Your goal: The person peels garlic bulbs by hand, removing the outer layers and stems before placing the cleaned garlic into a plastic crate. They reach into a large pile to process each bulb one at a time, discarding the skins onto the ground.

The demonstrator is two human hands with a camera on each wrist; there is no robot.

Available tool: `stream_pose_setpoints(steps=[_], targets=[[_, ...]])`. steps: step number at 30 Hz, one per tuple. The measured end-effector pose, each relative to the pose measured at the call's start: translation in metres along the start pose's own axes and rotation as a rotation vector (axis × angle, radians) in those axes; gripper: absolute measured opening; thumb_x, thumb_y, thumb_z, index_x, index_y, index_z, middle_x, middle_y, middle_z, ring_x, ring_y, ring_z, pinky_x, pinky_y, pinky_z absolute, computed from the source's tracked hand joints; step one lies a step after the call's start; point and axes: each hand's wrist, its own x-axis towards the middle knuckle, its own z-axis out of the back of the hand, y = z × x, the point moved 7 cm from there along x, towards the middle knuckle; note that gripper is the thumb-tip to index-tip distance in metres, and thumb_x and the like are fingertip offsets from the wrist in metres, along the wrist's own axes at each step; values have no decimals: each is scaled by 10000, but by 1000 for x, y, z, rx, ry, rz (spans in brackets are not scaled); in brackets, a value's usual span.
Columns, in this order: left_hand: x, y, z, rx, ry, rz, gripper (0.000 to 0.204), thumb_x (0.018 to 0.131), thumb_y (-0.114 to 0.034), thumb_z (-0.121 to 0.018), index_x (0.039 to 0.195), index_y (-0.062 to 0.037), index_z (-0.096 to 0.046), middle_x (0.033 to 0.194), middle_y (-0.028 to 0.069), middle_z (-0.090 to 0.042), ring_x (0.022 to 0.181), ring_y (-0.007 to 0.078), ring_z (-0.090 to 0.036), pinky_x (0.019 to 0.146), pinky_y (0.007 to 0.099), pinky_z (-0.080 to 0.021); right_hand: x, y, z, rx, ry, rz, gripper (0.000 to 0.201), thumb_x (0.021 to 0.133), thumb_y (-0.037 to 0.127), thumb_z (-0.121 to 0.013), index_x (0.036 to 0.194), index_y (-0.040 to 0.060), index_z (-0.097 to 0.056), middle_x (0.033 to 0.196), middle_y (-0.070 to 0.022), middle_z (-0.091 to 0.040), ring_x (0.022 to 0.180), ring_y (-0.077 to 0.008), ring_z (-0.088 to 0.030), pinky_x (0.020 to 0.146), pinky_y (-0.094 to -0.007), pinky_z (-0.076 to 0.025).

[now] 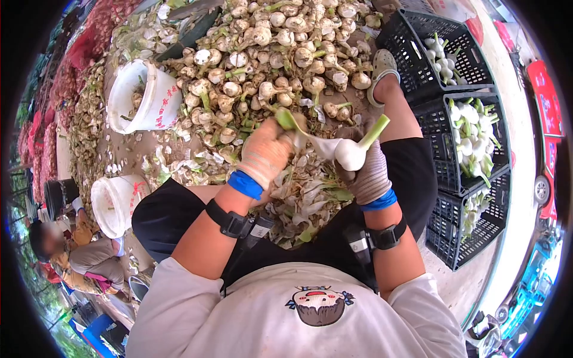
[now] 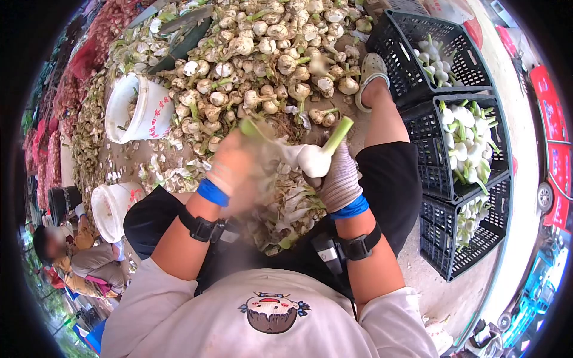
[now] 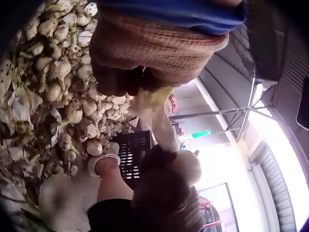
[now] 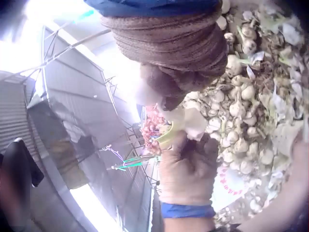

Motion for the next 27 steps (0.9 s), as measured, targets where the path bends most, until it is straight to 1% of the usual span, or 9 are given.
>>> stream_pose_setpoints(steps=[4, 6, 12, 14, 15, 16, 20, 21, 27], targets=[[-8, -20, 7, -137, -226, -55, 258, 832, -59, -559, 1088, -35, -578, 948, 77, -644, 870, 146, -587, 784, 291, -466, 1, -16, -2, 181, -98, -132, 473, 894, 503, -436, 862, 46, -553, 661, -68, -587, 454, -163, -554, 410, -280, -509], [-28, -65, -39, 1336, -98, -681, 299, 815, -109, -603, 1103, -40, -564, 987, 95, -629, 905, 180, -592, 800, 325, -476, 5, -7, 6, -218, -306, 168, 321, 903, 396, -490, 944, 79, -525, 773, -82, -585, 687, -185, -615, 551, -299, -551], [-29, -80, -64, 880, 44, -567, 299, 733, -98, -587, 1022, -25, -566, 980, 151, -562, 921, 234, -561, 781, 376, -465, 14, -11, 31, 570, -385, 11, 300, 908, 321, -499, 1051, 58, -500, 895, -116, -618, 783, -271, -628, 641, -410, -561], [-15, -44, -69, 491, 83, 296, 258, 732, -122, -602, 966, -13, -604, 876, 159, -602, 888, 235, -579, 794, 361, -464, 17, -9, 40, 219, -366, -25, 318, 907, 363, -481, 981, 60, -537, 893, -122, -610, 841, -275, -604, 766, -480, -527], [-11, -35, -72, 710, 122, 20, 271, 731, -157, -584, 950, -2, -619, 804, 177, -620, 862, 266, -594, 798, 355, -468, 11, 5, 28, 117, -414, 128, 345, 886, 386, -513, 985, 57, -536, 947, -128, -605, 856, -258, -601, 773, -447, -528], [-3, -4, -78, 1006, 446, 263, 451, 726, -205, -640, 1158, -105, -559, 946, 179, -627, 930, 327, -599, 821, 339, -476, 12, 25, 23, 172, -307, 321, 330, 868, 374, -548, 994, 69, -532, 952, -102, -604, 803, -227, -605, 688, -371, -539], [54, -16, -30, 1185, -21, 56, 364, 767, -206, -571, 1096, -52, -562, 1088, 161, -555, 907, 337, -588, 791, 378, -495, -68, 138, 72, 821, 248, 677, 233, 928, 188, -390, 1022, 28, -531, 854, -49, -563, 669, -153, -568, 533, -290, -479], [85, -1, -5, 1427, -95, 13, 334, 774, -189, -560, 1078, -50, -564, 1073, 156, -557, 898, 321, -592, 774, 382, -498, -81, 155, 8, 773, 615, 612, 255, 939, 271, -398, 1042, 86, -541, 912, -16, -572, 755, -161, -586, 607, -269, -470], [180, 30, 77, 2020, -295, 12, 228, 806, -87, -517, 1002, -98, -632, 1051, 110, -581, 907, 271, -617, 693, 358, -528, 2, 96, 34, 338, 7, 349, 602, 882, 539, -421, 1131, -2, -514, 954, -127, -585, 773, -230, -555, 667, -339, -472]])
